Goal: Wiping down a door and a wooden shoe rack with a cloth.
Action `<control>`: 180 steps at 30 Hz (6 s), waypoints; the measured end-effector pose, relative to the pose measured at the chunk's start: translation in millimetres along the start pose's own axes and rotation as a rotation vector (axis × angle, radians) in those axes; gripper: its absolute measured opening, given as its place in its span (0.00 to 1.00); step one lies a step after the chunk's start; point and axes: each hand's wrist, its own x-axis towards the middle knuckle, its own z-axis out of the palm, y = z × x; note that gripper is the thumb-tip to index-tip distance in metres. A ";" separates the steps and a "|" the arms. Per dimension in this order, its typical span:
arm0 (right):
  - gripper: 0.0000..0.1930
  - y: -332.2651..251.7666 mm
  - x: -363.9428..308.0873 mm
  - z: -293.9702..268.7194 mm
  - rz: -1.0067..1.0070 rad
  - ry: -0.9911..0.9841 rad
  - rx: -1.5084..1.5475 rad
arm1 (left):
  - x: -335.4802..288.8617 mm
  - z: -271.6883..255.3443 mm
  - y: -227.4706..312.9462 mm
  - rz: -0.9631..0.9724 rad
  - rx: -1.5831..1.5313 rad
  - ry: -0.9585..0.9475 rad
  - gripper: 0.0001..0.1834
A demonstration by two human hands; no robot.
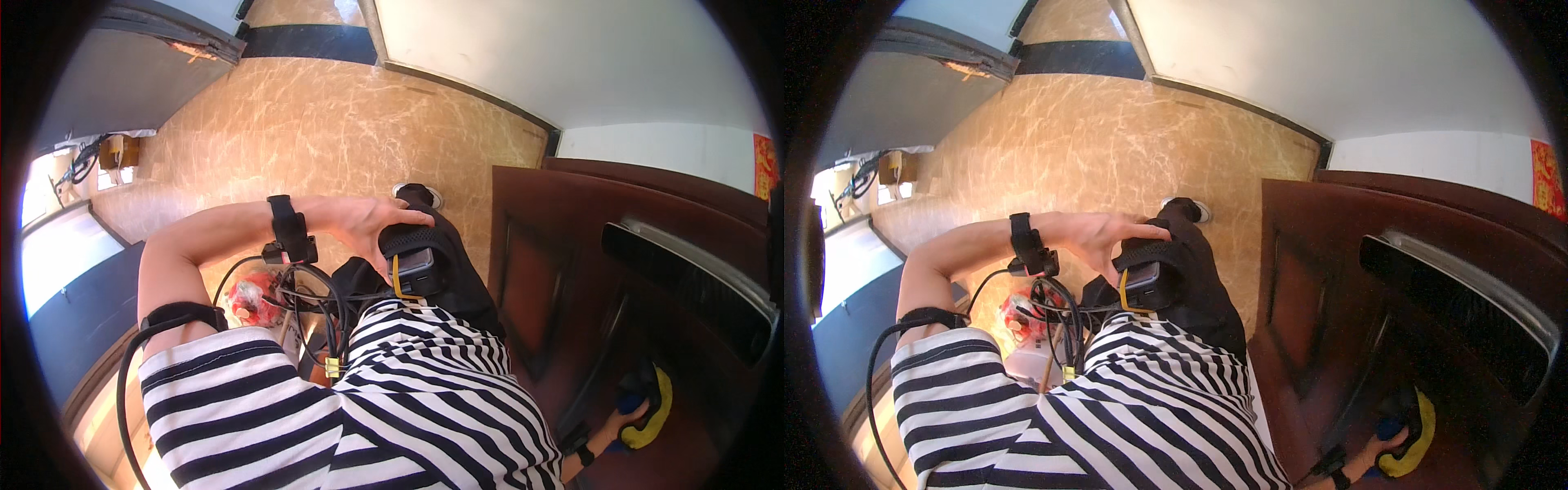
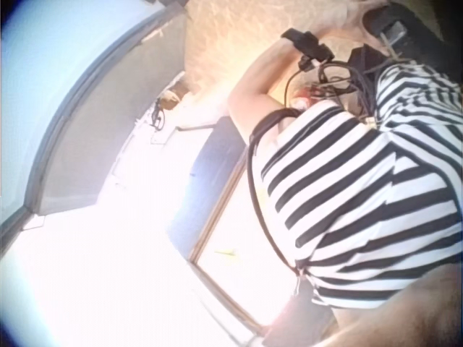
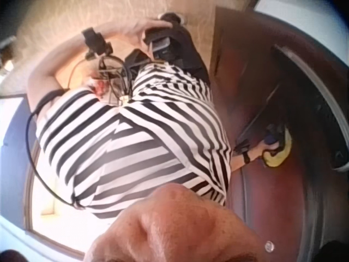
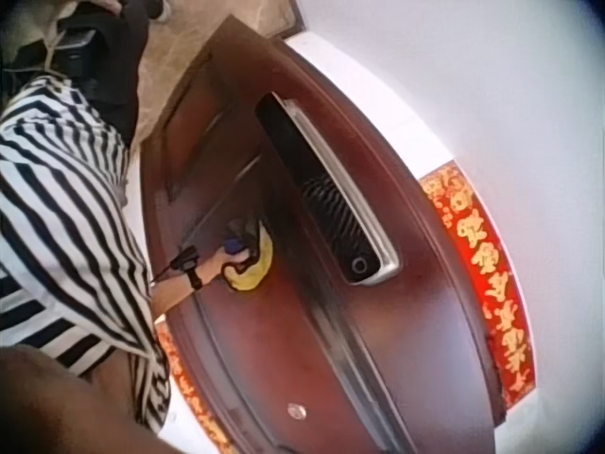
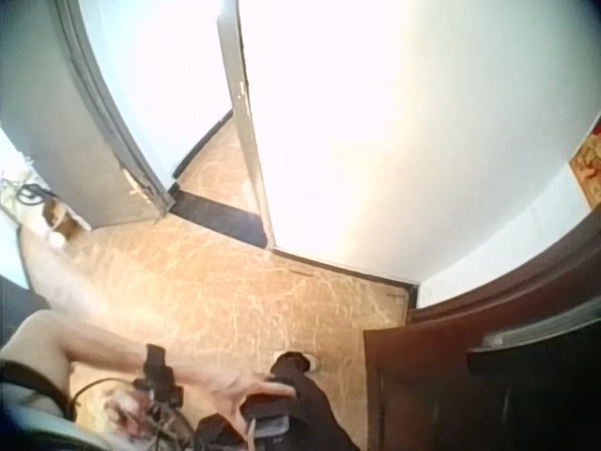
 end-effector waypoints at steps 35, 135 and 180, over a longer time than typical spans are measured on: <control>0.35 11.9 30.9 1.1 -0.022 -0.160 -0.158 | -29.5 -5.1 23.4 -0.046 -0.065 0.252 0.47; 0.19 -202.9 133.9 -56.1 -0.323 0.684 0.495 | 321.5 15.0 369.2 1.267 0.357 0.848 0.27; 0.29 -13.8 -202.0 142.2 0.824 0.587 0.118 | 340.1 17.5 355.0 1.066 0.267 0.830 0.22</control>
